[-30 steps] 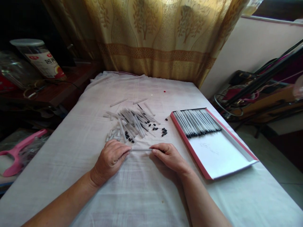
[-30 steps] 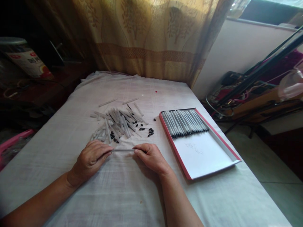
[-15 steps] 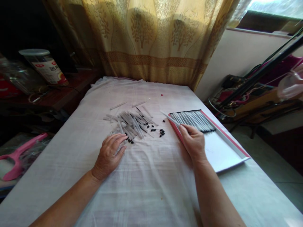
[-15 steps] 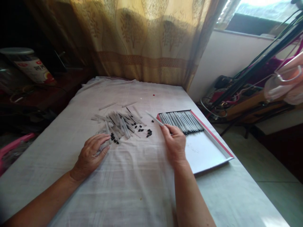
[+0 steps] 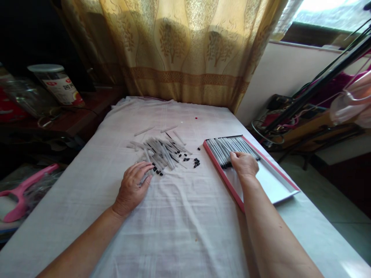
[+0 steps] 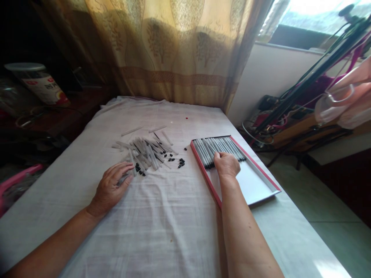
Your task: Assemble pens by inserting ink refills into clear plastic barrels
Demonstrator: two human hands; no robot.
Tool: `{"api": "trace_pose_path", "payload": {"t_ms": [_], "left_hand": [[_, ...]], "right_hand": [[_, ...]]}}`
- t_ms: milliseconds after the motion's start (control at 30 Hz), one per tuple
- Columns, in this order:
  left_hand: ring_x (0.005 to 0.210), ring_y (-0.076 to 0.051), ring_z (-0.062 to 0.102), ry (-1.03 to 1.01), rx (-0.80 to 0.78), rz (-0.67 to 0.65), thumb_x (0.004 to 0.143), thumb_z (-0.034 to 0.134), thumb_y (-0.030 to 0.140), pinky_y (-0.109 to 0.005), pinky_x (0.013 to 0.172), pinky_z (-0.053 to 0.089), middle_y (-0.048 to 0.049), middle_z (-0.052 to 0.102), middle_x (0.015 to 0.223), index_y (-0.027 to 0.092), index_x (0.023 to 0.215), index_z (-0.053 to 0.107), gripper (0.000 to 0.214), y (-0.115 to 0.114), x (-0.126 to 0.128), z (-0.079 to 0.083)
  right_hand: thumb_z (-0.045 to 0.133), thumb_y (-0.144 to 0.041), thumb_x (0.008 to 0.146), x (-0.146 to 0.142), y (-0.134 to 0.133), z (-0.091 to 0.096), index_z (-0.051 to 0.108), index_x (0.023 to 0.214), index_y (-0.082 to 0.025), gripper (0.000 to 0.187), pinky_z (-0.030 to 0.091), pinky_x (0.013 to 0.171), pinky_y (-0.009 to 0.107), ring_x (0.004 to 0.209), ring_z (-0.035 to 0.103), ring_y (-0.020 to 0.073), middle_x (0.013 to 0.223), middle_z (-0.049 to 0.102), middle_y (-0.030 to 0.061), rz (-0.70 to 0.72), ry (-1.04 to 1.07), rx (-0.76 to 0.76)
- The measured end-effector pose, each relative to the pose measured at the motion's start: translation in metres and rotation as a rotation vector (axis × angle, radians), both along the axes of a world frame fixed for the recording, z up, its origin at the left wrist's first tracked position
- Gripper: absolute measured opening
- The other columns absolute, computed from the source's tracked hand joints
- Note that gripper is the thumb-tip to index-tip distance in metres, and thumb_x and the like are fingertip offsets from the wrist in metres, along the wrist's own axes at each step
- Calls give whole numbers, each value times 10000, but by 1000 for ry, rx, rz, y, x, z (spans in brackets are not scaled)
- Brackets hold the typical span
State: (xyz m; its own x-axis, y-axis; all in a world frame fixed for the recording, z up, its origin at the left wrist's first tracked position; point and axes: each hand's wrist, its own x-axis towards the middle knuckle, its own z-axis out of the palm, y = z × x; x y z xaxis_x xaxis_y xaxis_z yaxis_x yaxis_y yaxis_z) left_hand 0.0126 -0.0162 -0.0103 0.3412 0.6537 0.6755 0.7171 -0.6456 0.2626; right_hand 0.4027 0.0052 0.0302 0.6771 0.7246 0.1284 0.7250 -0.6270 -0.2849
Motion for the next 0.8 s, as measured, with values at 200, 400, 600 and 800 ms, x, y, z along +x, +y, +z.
{"api": "trace_pose_path", "payload": {"t_ms": [200,400,600,800], "left_hand": [[1101,-239,641,-52,-40,-2,921,538,224,-424,990,499,-71,711,1136,232,1167,633,264,2,-1,0],[1095,-234,643,-64,-43,-2,925,541,224,-421,985,504,-72,712,1119,229,1139,638,234,2,-1,0],[1082,-228,648,-74,-42,14,932,534,229,-408,973,510,-74,713,1117,221,1118,638,213,3,-3,0],[1079,-223,648,-105,-80,31,939,516,252,-401,982,506,-66,715,1106,222,1096,645,205,4,-3,-1]], "right_hand": [[484,-417,870,-2,-4,-1,815,975,-235,392,469,649,357,788,686,288,873,759,145,-33,-34,-5],[496,-427,867,-5,-3,-6,814,957,-246,377,479,658,360,810,685,286,896,758,135,39,-118,-40],[479,-416,892,-9,-5,1,796,1029,-227,393,487,693,387,880,669,305,1010,728,155,85,-162,-47],[520,-329,898,-47,-2,12,793,1002,-241,305,463,711,324,881,659,249,1023,724,89,341,-147,171]]}}
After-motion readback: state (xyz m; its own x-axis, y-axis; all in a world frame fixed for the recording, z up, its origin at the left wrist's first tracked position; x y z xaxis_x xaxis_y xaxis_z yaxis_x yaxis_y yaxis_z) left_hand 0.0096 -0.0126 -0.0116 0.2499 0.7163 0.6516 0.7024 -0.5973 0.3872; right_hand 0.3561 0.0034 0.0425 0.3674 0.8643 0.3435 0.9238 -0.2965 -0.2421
